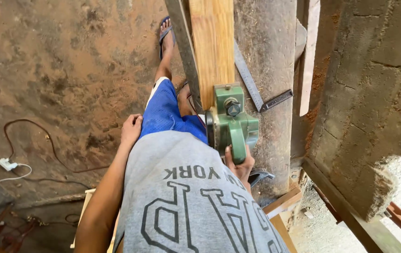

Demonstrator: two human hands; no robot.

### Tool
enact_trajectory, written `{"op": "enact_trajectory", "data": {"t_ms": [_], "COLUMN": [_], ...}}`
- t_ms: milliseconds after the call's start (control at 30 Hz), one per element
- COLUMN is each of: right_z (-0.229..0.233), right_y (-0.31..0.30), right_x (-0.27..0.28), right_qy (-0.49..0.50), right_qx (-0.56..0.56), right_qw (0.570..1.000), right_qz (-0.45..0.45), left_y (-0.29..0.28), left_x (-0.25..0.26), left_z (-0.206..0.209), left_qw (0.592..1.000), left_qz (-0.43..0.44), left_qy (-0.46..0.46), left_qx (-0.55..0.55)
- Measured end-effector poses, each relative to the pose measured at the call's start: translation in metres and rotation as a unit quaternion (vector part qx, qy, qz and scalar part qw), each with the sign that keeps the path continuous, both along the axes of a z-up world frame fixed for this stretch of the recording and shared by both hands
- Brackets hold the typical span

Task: Using an electric hand planer to smooth and shape a piece of lumber.

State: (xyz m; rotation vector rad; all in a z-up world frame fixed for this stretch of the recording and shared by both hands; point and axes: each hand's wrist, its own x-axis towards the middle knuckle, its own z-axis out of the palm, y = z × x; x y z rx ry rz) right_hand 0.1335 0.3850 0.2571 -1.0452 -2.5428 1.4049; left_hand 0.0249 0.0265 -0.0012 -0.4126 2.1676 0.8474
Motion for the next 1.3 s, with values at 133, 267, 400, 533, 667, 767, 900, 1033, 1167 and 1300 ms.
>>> {"op": "enact_trajectory", "data": {"t_ms": [133,267,400,533,667,767,900,1033,1167,1300], "right_z": [-0.003,-0.006,-0.018,-0.032,-0.038,-0.028,-0.008,-0.009,-0.001,-0.008], "right_y": [0.005,0.020,0.036,0.053,0.064,0.059,0.033,0.003,-0.010,0.003], "right_x": [-0.008,-0.034,-0.068,-0.127,-0.188,-0.190,-0.108,-0.001,0.009,-0.012], "right_qy": [0.003,0.045,0.025,0.052,0.083,0.096,0.041,-0.031,-0.006,0.018], "right_qx": [-0.031,0.025,0.016,-0.004,0.000,-0.066,0.006,-0.027,-0.024,-0.028], "right_qw": [0.998,0.999,1.000,0.999,0.996,0.993,0.998,0.999,0.998,0.998], "right_qz": [-0.054,0.004,0.007,0.006,0.018,-0.004,0.036,-0.006,-0.063,-0.046], "left_y": [0.002,0.005,0.008,0.013,0.009,0.007,0.009,0.004,-0.001,-0.003], "left_x": [0.002,0.004,0.005,0.003,0.012,0.014,0.014,0.014,0.014,0.012], "left_z": [0.006,0.005,0.008,0.014,0.012,0.010,0.000,-0.012,-0.013,-0.010], "left_qw": [1.000,1.000,0.999,0.999,0.999,0.999,0.999,0.999,0.999,0.999], "left_qz": [0.006,0.018,0.040,0.047,0.043,0.046,0.045,0.021,0.004,0.008], "left_qy": [0.003,0.008,-0.006,-0.017,-0.015,-0.005,0.006,0.017,0.020,0.024], "left_qx": [0.000,0.012,0.011,0.006,0.011,0.021,0.023,0.022,0.029,0.025]}}
